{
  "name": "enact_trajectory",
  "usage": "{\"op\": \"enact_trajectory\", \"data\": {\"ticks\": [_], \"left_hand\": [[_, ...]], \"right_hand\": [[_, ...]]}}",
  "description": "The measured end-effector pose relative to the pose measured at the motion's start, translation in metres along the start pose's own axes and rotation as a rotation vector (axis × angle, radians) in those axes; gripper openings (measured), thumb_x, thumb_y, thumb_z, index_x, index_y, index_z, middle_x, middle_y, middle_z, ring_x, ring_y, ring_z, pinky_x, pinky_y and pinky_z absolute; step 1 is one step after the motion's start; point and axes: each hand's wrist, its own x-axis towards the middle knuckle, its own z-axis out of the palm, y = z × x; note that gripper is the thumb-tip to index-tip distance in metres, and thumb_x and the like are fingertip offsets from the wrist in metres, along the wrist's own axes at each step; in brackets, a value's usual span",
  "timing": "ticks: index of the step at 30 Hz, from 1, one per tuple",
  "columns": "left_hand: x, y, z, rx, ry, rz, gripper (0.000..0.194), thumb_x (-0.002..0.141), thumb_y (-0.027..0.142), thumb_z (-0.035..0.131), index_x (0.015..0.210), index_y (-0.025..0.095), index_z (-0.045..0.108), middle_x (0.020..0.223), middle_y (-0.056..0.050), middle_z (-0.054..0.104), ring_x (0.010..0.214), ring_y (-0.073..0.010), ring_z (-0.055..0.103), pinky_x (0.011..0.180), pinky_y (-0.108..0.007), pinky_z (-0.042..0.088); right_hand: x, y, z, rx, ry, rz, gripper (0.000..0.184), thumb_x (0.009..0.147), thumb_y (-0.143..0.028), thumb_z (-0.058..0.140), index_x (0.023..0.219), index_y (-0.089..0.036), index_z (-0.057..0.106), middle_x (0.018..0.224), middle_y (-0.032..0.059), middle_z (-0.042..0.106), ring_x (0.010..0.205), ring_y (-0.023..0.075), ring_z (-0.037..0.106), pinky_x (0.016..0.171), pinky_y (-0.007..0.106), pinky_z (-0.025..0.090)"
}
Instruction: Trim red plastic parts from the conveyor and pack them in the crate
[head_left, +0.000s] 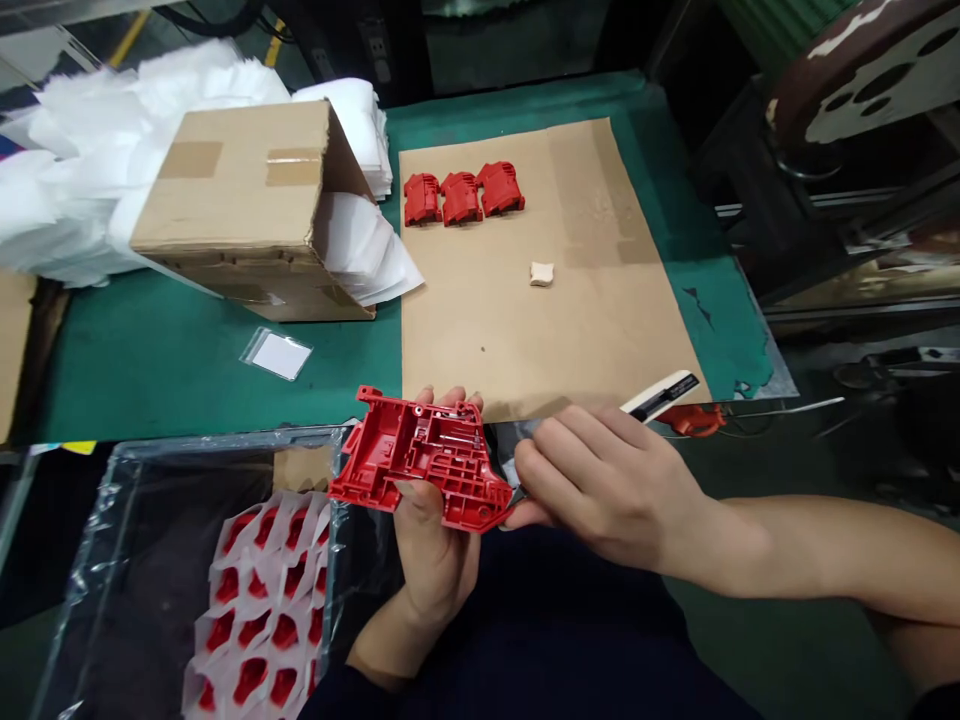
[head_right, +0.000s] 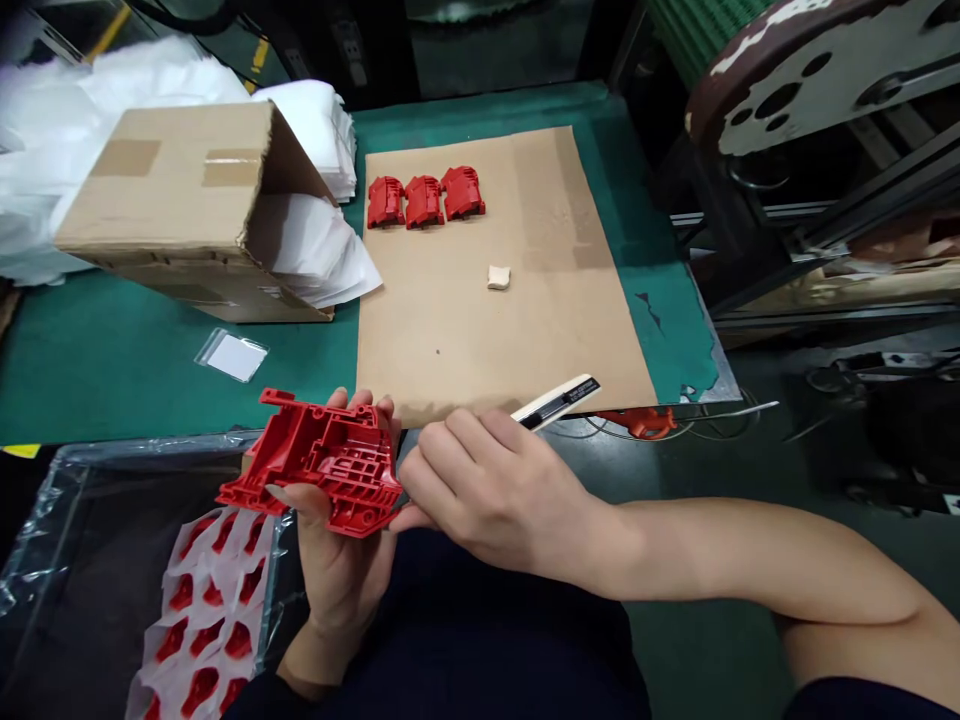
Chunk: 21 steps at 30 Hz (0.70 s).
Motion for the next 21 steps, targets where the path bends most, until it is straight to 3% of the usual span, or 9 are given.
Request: {"op": "enact_trajectory", "data": {"ticks": [8,21], "left_hand": [[0.0029,-0.0015,-0.0010,0.014,-0.068,0.098,0.055,0.080,0.061,0.063,0.123,0.026,0.065,0.126,-0.003,0.069,0.114,-0.0216,0.066,0.101,-0.028,0.053],[0.0013,-0.0047,-0.0029,0.067,-0.009,0.070,0.056,0.082,0.062,0.060,0.125,0.026,0.064,0.139,-0.004,0.059,0.125,-0.0247,0.059,0.111,-0.033,0.046]], "right_hand": [[-0.0023,-0.0031,-0.0019,-0.129,0.063,-0.003,0.044,0.103,-0.044,0.029,0.072,-0.021,0.051,0.063,-0.0005,0.050,0.060,0.0157,0.040,0.061,0.031,0.029],[-0.0009,-0.0035,-0.0057,-0.240,0.043,-0.023,0.028,0.099,-0.025,0.040,0.072,-0.022,0.046,0.057,-0.0036,0.047,0.056,0.0152,0.041,0.060,0.028,0.031]]}}
